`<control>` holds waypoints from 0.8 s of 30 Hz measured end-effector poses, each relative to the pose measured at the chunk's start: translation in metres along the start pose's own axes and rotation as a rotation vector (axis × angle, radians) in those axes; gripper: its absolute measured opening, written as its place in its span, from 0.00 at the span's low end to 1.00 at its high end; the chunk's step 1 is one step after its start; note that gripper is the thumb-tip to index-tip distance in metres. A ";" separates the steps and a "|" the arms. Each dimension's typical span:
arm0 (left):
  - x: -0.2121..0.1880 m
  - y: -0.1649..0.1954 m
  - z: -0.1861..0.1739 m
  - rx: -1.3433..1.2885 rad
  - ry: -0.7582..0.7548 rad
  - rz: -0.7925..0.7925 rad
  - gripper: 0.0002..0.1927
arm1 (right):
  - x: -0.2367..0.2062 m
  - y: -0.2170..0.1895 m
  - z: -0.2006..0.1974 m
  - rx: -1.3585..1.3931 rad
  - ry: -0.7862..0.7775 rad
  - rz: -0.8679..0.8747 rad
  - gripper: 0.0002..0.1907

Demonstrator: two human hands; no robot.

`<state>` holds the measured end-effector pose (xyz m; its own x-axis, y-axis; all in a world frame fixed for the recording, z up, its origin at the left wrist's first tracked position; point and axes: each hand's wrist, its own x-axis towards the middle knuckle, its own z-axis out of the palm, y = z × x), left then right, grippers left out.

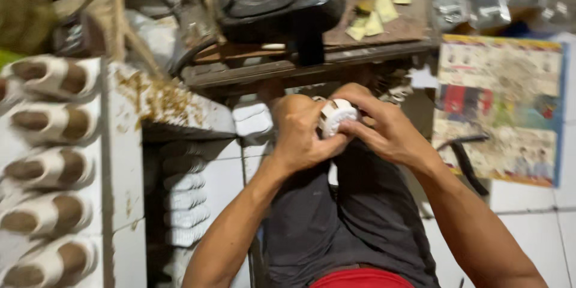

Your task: The person heats the sole of a white sandal on a gas stove, then uses a curved metal tool to smooth and shape the white straps. The person repeats this process on multiple sandals, placing finished ones aside.

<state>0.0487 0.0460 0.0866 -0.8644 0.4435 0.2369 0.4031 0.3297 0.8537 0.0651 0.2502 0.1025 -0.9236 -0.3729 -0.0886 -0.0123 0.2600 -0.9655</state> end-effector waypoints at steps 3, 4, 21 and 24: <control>-0.017 -0.012 -0.002 -0.039 0.025 0.044 0.32 | 0.005 0.016 0.006 0.001 0.024 -0.154 0.28; -0.022 -0.015 -0.003 -0.054 0.035 0.070 0.34 | 0.004 0.023 0.006 0.067 -0.001 -0.249 0.30; -0.071 0.007 -0.054 -0.981 0.765 -0.258 0.57 | 0.040 -0.013 0.069 0.000 -0.167 -0.626 0.43; -0.084 -0.017 -0.158 -0.954 1.115 -0.204 0.34 | 0.061 -0.007 0.048 -0.111 -0.123 -0.151 0.41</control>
<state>0.0669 -0.1280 0.1256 -0.8379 -0.5409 -0.0734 0.2855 -0.5489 0.7856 0.0273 0.1828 0.0918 -0.8544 -0.5192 0.0196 -0.1958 0.2869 -0.9377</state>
